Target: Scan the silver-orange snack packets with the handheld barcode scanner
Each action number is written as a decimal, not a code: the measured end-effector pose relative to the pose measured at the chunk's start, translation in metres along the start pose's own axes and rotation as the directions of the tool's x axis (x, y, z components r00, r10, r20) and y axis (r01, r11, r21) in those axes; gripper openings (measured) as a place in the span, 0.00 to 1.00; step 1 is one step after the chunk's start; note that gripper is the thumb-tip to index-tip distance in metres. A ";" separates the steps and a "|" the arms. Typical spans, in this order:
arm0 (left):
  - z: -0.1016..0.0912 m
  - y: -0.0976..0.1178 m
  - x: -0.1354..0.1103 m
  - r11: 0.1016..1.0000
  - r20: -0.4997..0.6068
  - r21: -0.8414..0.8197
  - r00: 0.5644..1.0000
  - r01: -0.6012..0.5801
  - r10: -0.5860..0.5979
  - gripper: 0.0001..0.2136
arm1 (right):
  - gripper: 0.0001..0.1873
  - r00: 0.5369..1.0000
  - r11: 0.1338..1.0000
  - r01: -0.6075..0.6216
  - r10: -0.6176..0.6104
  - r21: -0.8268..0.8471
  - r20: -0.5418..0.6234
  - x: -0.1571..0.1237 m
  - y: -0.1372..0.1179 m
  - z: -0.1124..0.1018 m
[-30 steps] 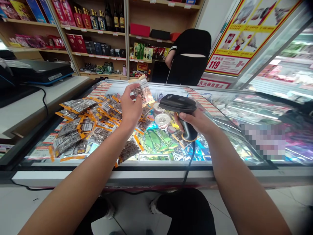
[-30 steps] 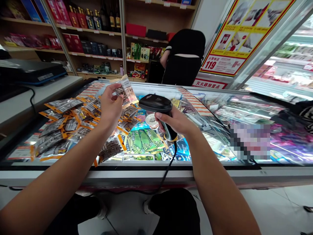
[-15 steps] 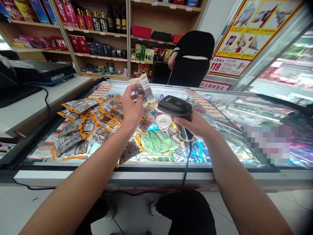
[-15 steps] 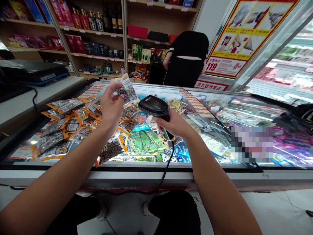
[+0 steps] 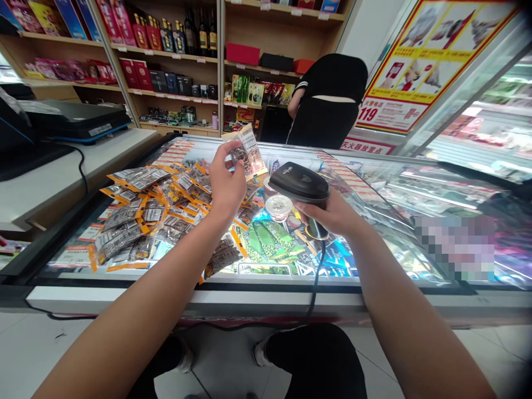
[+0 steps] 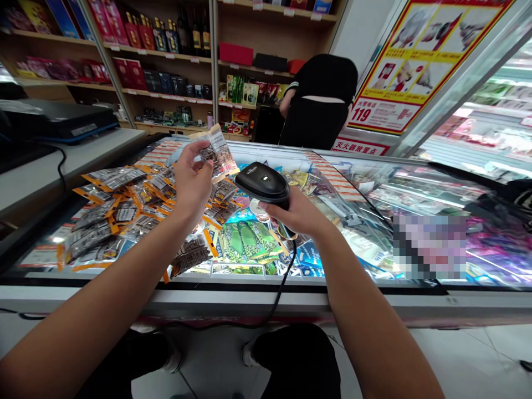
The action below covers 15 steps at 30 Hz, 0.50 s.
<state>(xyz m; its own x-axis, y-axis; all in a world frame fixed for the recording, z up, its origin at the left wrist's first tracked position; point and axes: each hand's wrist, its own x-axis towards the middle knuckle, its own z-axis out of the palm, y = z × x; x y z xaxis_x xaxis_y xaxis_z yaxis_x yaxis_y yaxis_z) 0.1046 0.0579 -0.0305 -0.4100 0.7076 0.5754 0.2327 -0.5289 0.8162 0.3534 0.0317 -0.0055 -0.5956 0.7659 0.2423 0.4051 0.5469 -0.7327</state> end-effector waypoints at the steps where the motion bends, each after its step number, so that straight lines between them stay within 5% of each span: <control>1: 0.000 0.000 0.000 1.000 -0.001 -0.001 1.000 0.000 0.000 0.17 | 0.22 1.000 1.000 0.004 -0.004 -0.005 -0.003 0.000 0.000 0.000; 15: 0.003 0.005 -0.006 1.000 0.021 -0.028 1.000 -0.016 0.016 0.15 | 0.15 0.989 0.991 0.008 -0.028 -0.134 -0.147 0.007 -0.005 0.015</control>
<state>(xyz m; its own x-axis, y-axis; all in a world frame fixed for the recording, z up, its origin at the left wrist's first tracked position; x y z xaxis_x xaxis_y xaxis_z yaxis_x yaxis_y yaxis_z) 0.1112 0.0521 -0.0298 -0.3880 0.7085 0.5895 0.2147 -0.5525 0.8054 0.3369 0.0296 -0.0098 -0.4979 0.7918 0.3538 0.4893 0.5933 -0.6393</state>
